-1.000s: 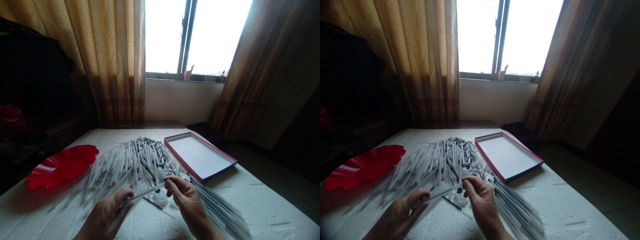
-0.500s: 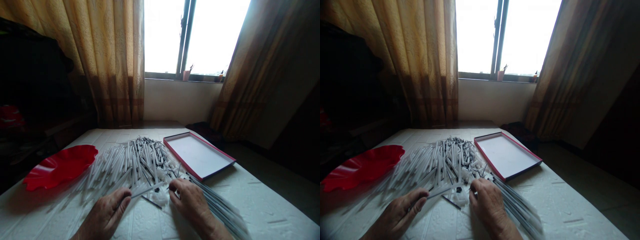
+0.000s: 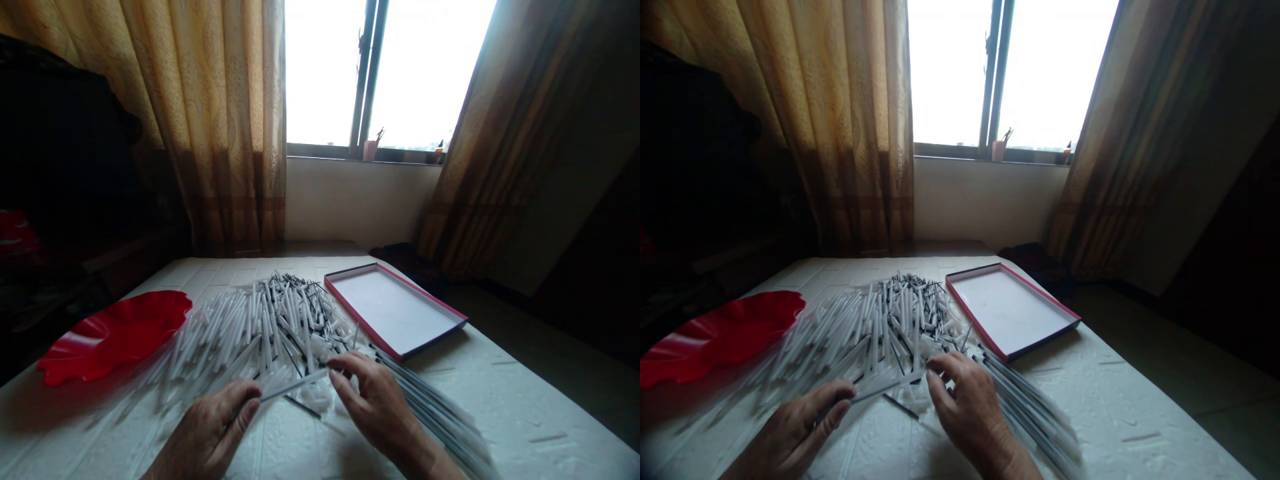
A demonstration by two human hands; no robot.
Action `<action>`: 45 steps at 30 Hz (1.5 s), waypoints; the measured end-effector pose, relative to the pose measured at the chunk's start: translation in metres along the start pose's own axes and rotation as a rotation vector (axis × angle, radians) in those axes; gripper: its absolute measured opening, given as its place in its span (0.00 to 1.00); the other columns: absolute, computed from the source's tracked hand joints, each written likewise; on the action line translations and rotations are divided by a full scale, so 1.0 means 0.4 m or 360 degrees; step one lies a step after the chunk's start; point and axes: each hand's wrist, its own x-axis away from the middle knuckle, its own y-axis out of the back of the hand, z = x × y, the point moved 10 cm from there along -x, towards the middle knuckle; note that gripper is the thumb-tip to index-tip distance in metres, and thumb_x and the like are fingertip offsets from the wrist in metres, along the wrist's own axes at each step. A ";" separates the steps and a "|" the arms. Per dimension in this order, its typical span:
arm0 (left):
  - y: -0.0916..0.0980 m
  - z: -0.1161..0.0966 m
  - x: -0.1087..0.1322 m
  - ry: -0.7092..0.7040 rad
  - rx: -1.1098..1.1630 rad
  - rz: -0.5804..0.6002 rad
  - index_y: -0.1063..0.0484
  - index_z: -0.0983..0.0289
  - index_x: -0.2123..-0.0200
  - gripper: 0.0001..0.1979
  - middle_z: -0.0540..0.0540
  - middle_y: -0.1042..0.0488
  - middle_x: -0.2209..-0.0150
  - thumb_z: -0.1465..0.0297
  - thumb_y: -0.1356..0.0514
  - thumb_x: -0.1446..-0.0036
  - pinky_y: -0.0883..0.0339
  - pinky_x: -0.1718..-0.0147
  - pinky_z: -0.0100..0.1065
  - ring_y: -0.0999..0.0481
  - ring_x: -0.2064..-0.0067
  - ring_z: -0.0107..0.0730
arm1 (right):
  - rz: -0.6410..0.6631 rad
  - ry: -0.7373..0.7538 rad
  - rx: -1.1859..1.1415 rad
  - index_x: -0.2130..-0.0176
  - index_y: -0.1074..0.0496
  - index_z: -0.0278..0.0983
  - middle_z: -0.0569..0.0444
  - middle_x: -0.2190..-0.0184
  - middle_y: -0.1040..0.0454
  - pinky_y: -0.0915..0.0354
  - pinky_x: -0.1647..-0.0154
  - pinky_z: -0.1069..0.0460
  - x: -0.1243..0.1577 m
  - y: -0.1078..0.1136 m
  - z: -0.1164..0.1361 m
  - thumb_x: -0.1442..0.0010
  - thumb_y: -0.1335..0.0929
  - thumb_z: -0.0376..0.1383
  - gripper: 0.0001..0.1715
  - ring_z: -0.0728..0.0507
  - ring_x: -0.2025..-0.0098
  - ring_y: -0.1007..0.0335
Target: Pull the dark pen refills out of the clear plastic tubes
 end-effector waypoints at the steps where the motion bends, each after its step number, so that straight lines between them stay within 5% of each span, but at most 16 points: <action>1: -0.003 0.003 0.002 0.0007 -0.0001 0.0010 0.28 0.54 0.58 0.07 0.45 0.19 0.66 0.68 0.46 0.33 0.29 0.65 0.19 0.17 0.66 0.26 | -0.0008 0.0003 -0.0145 0.62 0.20 0.37 0.49 0.66 0.19 0.33 0.63 0.50 -0.001 0.001 0.003 0.39 0.36 0.38 0.16 0.42 0.65 0.23; 10: -0.001 0.010 0.001 0.0020 -0.0041 0.0027 0.27 0.54 0.59 0.07 0.45 0.19 0.66 0.67 0.45 0.34 0.29 0.66 0.19 0.17 0.66 0.27 | -0.0223 -0.0164 -0.0722 0.71 0.20 0.36 0.51 0.76 0.20 0.36 0.75 0.53 -0.001 0.018 -0.037 0.46 0.30 0.42 0.13 0.44 0.75 0.28; 15: 0.001 0.092 0.014 0.0268 0.0004 -0.0048 0.28 0.54 0.59 0.10 0.44 0.25 0.76 0.58 0.47 0.33 0.33 0.81 0.21 0.25 0.81 0.26 | -0.0892 -0.0520 -0.1592 0.68 0.24 0.36 0.58 0.82 0.23 0.39 0.81 0.58 0.015 0.105 -0.139 0.55 0.23 0.45 0.18 0.51 0.83 0.35; 19: -0.002 0.174 0.026 0.0602 0.0176 -0.0067 0.30 0.56 0.58 0.17 0.43 0.30 0.78 0.50 0.47 0.36 0.37 0.84 0.23 0.30 0.83 0.26 | -0.1235 -0.0531 -0.1776 0.67 0.28 0.37 0.55 0.80 0.20 0.41 0.84 0.60 0.035 0.149 -0.165 0.59 0.22 0.44 0.21 0.50 0.82 0.31; 25: 0.041 0.163 0.028 0.0842 0.0594 -0.0408 0.30 0.58 0.59 0.24 0.44 0.30 0.71 0.44 0.40 0.45 0.38 0.82 0.23 0.34 0.82 0.21 | -0.0661 -0.0383 -0.1317 0.67 0.27 0.36 0.48 0.73 0.18 0.36 0.82 0.55 0.000 0.048 -0.110 0.50 0.28 0.45 0.16 0.43 0.75 0.23; 32: 0.073 0.136 0.032 0.0982 0.0796 -0.0535 0.28 0.60 0.63 0.26 0.41 0.38 0.82 0.45 0.32 0.53 0.46 0.83 0.23 0.35 0.80 0.24 | -0.0235 -0.0086 -0.0525 0.67 0.26 0.39 0.50 0.71 0.17 0.30 0.67 0.51 -0.007 -0.036 -0.051 0.42 0.36 0.36 0.08 0.42 0.69 0.20; 39: 0.070 0.173 0.023 0.0955 0.1125 -0.0367 0.26 0.60 0.62 0.24 0.44 0.31 0.79 0.47 0.32 0.50 0.44 0.82 0.21 0.38 0.81 0.19 | -0.0052 0.0006 0.0288 0.68 0.23 0.40 0.55 0.77 0.21 0.42 0.72 0.54 0.006 -0.053 -0.019 0.42 0.35 0.34 0.11 0.46 0.75 0.25; 42: 0.083 0.160 0.010 0.0814 0.1125 -0.0360 0.27 0.61 0.64 0.23 0.49 0.26 0.72 0.46 0.39 0.42 0.37 0.81 0.23 0.31 0.78 0.23 | -0.0084 0.0035 0.0336 0.70 0.23 0.39 0.55 0.79 0.23 0.44 0.73 0.54 0.009 -0.049 -0.009 0.40 0.36 0.35 0.12 0.46 0.77 0.27; 45: 0.075 0.118 0.003 0.0687 0.0964 -0.0260 0.28 0.61 0.64 0.24 0.48 0.28 0.77 0.46 0.46 0.37 0.38 0.85 0.24 0.29 0.80 0.27 | -0.0152 0.0168 0.0220 0.71 0.25 0.37 0.54 0.79 0.24 0.42 0.73 0.55 0.014 -0.036 0.024 0.38 0.38 0.35 0.14 0.47 0.77 0.28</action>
